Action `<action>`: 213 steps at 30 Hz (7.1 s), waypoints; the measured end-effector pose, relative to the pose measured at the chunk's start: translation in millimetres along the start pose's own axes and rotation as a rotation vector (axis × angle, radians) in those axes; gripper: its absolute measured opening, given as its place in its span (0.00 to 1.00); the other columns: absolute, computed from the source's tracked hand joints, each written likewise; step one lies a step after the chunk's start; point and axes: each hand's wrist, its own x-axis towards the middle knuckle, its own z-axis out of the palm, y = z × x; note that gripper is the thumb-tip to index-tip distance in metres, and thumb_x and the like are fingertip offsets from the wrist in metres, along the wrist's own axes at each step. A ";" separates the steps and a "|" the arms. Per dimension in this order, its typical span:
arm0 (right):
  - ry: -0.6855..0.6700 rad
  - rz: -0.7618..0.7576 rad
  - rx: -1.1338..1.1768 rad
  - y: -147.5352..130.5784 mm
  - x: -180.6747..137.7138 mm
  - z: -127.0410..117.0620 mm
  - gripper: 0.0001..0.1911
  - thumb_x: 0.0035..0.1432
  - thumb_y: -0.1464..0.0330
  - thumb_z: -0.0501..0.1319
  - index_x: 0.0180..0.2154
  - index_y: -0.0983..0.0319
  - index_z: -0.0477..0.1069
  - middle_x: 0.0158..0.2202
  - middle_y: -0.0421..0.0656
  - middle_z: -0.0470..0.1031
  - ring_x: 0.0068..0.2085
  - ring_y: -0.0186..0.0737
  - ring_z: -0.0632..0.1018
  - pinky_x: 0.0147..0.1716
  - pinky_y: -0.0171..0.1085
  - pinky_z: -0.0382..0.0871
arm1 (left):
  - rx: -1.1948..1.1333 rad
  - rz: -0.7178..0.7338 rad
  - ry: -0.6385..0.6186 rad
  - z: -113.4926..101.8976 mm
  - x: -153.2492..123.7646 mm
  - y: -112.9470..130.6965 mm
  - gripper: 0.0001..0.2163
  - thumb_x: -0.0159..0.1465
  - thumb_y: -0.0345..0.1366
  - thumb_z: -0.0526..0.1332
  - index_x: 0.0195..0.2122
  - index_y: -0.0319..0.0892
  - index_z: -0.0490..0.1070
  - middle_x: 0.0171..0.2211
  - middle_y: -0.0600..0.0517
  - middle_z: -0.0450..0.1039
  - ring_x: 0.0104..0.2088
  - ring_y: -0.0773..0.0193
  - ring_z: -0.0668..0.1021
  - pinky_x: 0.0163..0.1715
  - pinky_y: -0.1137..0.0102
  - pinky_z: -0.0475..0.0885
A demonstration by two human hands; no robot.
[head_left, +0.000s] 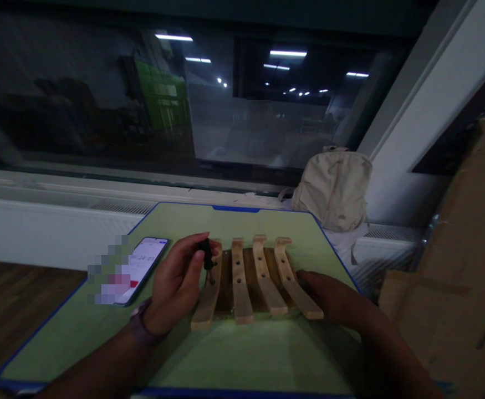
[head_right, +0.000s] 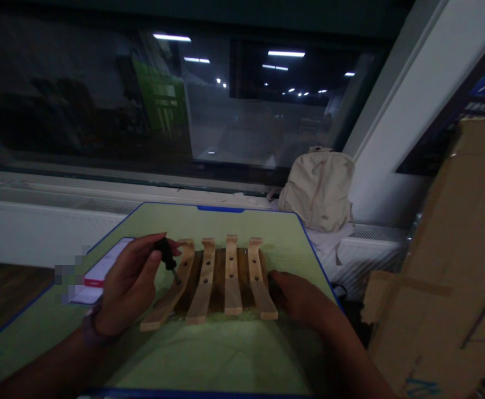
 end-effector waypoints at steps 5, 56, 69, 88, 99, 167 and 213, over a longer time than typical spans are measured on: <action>0.017 0.007 -0.048 2.7 -1.5 1.5 0.17 0.61 0.63 0.56 0.48 0.60 0.75 0.50 0.50 0.81 0.50 0.51 0.80 0.50 0.43 0.72 | -0.024 0.097 0.033 -3.3 2.4 -6.4 0.10 0.64 0.33 0.64 0.46 0.48 0.73 0.42 0.50 0.71 0.39 0.64 0.78 0.36 0.69 0.76; -0.029 0.008 -0.013 13.3 8.4 4.6 0.19 0.63 0.63 0.50 0.48 0.63 0.73 0.49 0.55 0.80 0.49 0.52 0.80 0.49 0.46 0.71 | 0.199 0.057 -0.029 -10.8 -1.5 -10.5 0.13 0.68 0.29 0.57 0.53 0.47 0.68 0.41 0.50 0.72 0.38 0.65 0.77 0.35 0.70 0.74; 0.000 0.021 0.032 17.2 12.4 5.9 0.14 0.63 0.65 0.52 0.45 0.61 0.72 0.46 0.52 0.80 0.46 0.50 0.80 0.46 0.45 0.71 | 0.209 0.184 -0.054 -8.3 -1.8 -15.7 0.13 0.68 0.30 0.56 0.53 0.45 0.68 0.38 0.50 0.73 0.35 0.64 0.78 0.35 0.68 0.75; 0.017 -0.021 0.015 28.1 20.4 7.4 0.11 0.67 0.63 0.49 0.41 0.60 0.67 0.42 0.48 0.79 0.42 0.45 0.79 0.43 0.40 0.70 | 0.439 0.303 -0.022 -13.1 5.2 -19.3 0.12 0.65 0.32 0.57 0.49 0.41 0.71 0.35 0.48 0.78 0.33 0.63 0.81 0.34 0.68 0.76; 0.055 0.004 0.003 30.7 23.8 9.1 0.10 0.66 0.62 0.50 0.39 0.58 0.67 0.39 0.46 0.80 0.40 0.45 0.79 0.39 0.39 0.69 | 0.380 0.409 -0.019 -11.1 11.6 -11.2 0.12 0.64 0.30 0.62 0.49 0.45 0.72 0.32 0.52 0.77 0.30 0.65 0.78 0.31 0.70 0.74; 0.016 0.005 0.064 30.8 22.7 15.3 0.18 0.65 0.62 0.49 0.49 0.60 0.71 0.51 0.52 0.80 0.50 0.50 0.80 0.50 0.43 0.70 | 0.285 0.110 0.007 -4.7 -7.3 -27.7 0.18 0.70 0.31 0.53 0.61 0.45 0.64 0.40 0.48 0.77 0.39 0.63 0.80 0.38 0.69 0.76; 0.060 0.008 0.055 31.2 21.7 18.2 0.16 0.65 0.61 0.51 0.46 0.60 0.72 0.47 0.52 0.81 0.47 0.52 0.81 0.46 0.45 0.72 | 0.255 0.080 -0.018 -8.9 -10.5 -30.2 0.18 0.69 0.32 0.56 0.59 0.46 0.67 0.43 0.46 0.75 0.40 0.61 0.79 0.39 0.65 0.77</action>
